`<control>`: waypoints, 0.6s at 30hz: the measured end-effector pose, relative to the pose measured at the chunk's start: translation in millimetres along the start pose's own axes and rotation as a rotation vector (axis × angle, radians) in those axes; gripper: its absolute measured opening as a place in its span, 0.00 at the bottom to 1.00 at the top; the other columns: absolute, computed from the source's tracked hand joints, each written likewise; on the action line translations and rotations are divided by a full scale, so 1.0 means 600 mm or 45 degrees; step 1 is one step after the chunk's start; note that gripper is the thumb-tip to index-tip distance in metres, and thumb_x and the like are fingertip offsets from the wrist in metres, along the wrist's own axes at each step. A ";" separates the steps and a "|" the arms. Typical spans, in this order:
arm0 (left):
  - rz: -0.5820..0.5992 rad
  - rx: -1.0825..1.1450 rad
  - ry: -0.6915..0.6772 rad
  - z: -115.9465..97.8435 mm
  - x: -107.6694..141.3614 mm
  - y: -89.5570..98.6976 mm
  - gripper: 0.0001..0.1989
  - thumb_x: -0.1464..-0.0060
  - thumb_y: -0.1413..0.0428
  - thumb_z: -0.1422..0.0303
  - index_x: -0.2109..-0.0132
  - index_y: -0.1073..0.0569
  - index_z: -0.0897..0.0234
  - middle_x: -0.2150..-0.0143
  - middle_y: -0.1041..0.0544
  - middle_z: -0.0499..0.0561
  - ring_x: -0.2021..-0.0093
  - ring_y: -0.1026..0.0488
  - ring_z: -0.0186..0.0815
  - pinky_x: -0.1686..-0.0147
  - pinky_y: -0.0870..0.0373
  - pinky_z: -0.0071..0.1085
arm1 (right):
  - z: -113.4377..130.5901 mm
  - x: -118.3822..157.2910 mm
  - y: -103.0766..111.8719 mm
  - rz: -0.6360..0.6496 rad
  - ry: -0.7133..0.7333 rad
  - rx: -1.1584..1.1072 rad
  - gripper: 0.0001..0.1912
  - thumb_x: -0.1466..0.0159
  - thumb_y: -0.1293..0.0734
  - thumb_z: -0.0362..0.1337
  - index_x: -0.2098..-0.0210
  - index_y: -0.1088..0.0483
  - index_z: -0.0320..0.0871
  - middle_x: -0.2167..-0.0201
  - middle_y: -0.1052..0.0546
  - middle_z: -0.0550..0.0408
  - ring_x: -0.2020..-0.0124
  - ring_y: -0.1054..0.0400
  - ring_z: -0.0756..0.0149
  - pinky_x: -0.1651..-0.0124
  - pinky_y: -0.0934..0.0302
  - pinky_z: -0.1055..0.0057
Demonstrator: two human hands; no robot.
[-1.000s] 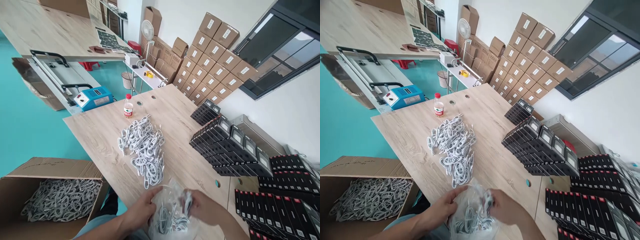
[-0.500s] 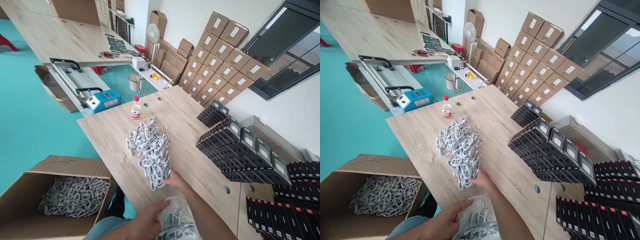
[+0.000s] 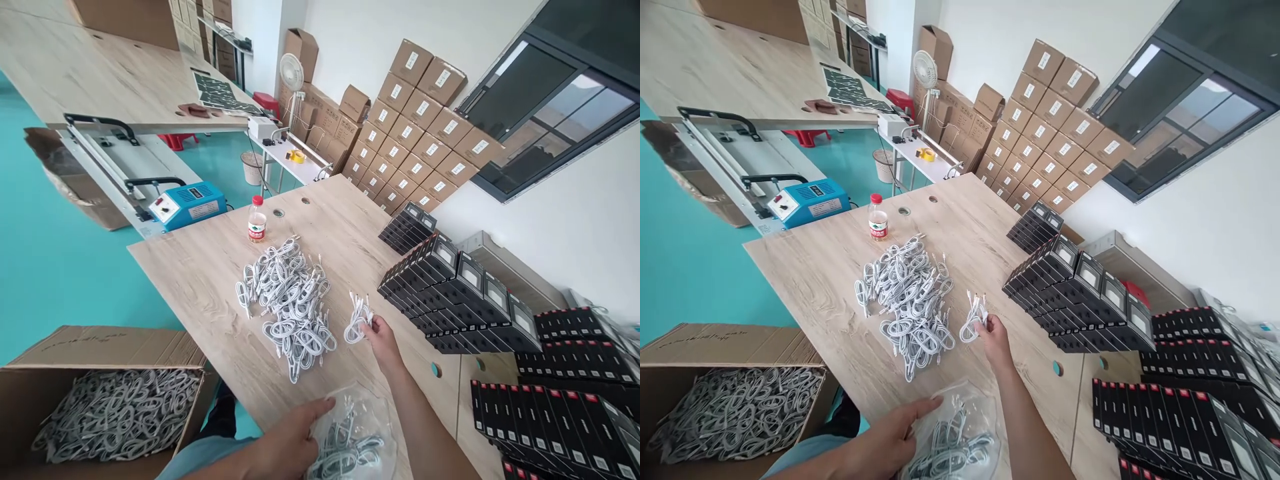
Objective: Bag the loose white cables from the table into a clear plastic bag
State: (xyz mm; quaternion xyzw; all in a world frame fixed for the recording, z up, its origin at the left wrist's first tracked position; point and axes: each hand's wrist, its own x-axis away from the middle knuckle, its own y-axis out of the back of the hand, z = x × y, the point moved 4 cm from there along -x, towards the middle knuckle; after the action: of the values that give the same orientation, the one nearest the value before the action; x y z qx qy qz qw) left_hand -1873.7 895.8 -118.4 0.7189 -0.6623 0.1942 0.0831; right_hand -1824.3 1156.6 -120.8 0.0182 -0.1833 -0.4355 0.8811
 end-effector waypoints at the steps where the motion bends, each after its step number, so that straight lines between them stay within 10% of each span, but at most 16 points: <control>1: 0.014 0.023 0.013 0.002 -0.002 -0.002 0.39 0.55 0.48 0.73 0.32 0.34 0.62 0.49 0.21 0.54 0.49 0.26 0.45 0.43 0.32 0.38 | 0.002 0.002 0.004 -0.013 -0.015 -0.042 0.25 0.51 0.25 0.50 0.59 0.28 0.43 0.61 0.21 0.49 0.56 0.27 0.56 0.50 0.34 0.62; 12: 0.083 0.139 0.099 0.019 -0.019 -0.005 0.42 0.54 0.47 0.71 0.29 0.41 0.68 0.76 0.28 0.44 0.79 0.35 0.32 0.76 0.36 0.26 | 0.042 0.026 0.066 -0.057 0.008 -0.189 0.27 0.56 0.20 0.51 0.63 0.29 0.45 0.65 0.22 0.56 0.59 0.28 0.62 0.47 0.34 0.62; 18: 0.003 0.327 0.076 0.013 -0.029 -0.005 0.44 0.53 0.47 0.71 0.27 0.47 0.68 0.77 0.32 0.42 0.81 0.39 0.28 0.80 0.41 0.22 | 0.056 0.168 0.063 0.683 -0.174 0.305 0.15 0.44 0.25 0.45 0.62 0.25 0.44 0.64 0.21 0.53 0.59 0.27 0.59 0.52 0.34 0.63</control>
State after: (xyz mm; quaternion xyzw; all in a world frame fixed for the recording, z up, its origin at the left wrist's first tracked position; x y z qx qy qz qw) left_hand -1870.4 909.0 -131.8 0.7167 -0.6300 0.2989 0.0097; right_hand -1751.0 1106.1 -51.1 0.0437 -0.2905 -0.1626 0.9419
